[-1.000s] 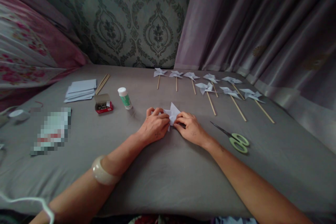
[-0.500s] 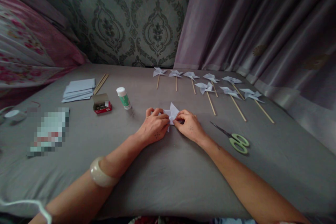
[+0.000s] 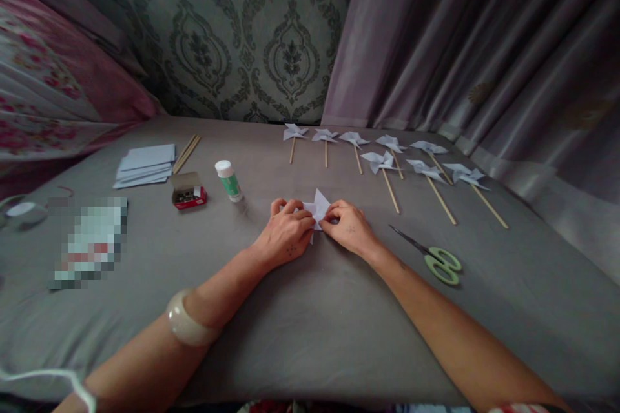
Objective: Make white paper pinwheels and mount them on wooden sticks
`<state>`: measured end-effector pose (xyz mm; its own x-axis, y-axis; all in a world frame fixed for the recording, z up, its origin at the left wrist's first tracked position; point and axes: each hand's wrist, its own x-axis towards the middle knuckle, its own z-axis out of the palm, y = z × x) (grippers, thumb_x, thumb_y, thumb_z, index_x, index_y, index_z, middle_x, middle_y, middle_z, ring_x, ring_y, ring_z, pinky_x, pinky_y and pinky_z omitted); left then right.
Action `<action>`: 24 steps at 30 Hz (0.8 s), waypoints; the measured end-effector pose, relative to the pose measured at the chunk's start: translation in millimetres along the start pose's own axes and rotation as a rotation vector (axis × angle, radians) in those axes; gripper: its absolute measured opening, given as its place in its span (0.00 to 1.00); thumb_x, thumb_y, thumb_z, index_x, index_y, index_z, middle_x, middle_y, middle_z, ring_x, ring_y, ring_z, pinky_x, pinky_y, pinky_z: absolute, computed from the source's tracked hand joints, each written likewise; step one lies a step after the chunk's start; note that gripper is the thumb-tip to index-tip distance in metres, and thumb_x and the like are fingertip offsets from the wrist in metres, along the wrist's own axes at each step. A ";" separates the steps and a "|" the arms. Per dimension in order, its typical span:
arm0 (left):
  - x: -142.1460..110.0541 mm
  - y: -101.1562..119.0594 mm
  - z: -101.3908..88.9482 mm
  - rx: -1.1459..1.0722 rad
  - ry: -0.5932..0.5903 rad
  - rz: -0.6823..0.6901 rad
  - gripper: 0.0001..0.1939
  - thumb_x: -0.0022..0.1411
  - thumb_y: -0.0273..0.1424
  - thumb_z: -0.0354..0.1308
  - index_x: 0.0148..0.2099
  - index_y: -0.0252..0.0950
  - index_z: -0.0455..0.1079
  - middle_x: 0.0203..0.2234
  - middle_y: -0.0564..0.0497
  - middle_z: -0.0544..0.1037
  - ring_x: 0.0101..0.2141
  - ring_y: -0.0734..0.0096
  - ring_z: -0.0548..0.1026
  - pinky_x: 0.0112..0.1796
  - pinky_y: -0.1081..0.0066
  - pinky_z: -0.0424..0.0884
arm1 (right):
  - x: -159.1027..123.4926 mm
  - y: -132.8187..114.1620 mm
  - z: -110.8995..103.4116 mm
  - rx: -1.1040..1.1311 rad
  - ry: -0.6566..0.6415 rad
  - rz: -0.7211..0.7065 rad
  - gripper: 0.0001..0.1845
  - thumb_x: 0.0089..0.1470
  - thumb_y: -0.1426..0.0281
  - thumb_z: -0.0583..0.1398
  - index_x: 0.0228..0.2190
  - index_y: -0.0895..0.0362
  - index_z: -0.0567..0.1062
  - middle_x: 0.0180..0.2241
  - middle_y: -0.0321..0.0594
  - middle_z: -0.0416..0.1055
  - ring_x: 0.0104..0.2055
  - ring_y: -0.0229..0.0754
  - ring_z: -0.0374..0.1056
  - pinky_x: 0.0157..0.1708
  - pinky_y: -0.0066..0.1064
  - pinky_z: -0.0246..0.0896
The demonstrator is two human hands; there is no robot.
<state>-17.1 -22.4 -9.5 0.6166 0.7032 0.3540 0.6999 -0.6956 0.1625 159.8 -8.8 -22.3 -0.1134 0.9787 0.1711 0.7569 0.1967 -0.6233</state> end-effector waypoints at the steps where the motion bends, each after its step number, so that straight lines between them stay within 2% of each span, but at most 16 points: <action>1: 0.0 -0.1 -0.1 -0.002 0.001 0.002 0.10 0.62 0.28 0.51 0.39 0.38 0.75 0.35 0.47 0.80 0.46 0.58 0.68 0.48 0.55 0.51 | 0.3 -0.5 -0.3 -0.002 -0.005 0.008 0.04 0.45 0.72 0.63 0.21 0.55 0.77 0.36 0.38 0.75 0.37 0.39 0.70 0.42 0.32 0.61; 13: 0.3 1.1 -0.3 -0.017 0.002 0.006 0.12 0.62 0.28 0.51 0.39 0.40 0.77 0.37 0.48 0.80 0.46 0.58 0.67 0.47 0.54 0.51 | 4.5 -5.4 -2.6 -0.037 -0.052 0.103 0.05 0.43 0.70 0.63 0.19 0.55 0.76 0.34 0.38 0.76 0.34 0.40 0.71 0.36 0.31 0.61; 24: 0.2 0.3 1.8 -0.011 -0.006 -0.002 0.12 0.62 0.28 0.52 0.39 0.40 0.77 0.38 0.47 0.80 0.46 0.58 0.67 0.48 0.53 0.51 | 5.9 -9.2 -4.3 -0.073 -0.080 0.158 0.05 0.43 0.68 0.62 0.20 0.54 0.76 0.32 0.38 0.76 0.34 0.42 0.71 0.36 0.31 0.60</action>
<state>-16.2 -22.2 -11.1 0.6173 0.7055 0.3482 0.6971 -0.6956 0.1736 155.0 -5.1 -12.3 -0.0380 0.9992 0.0125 0.8135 0.0382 -0.5803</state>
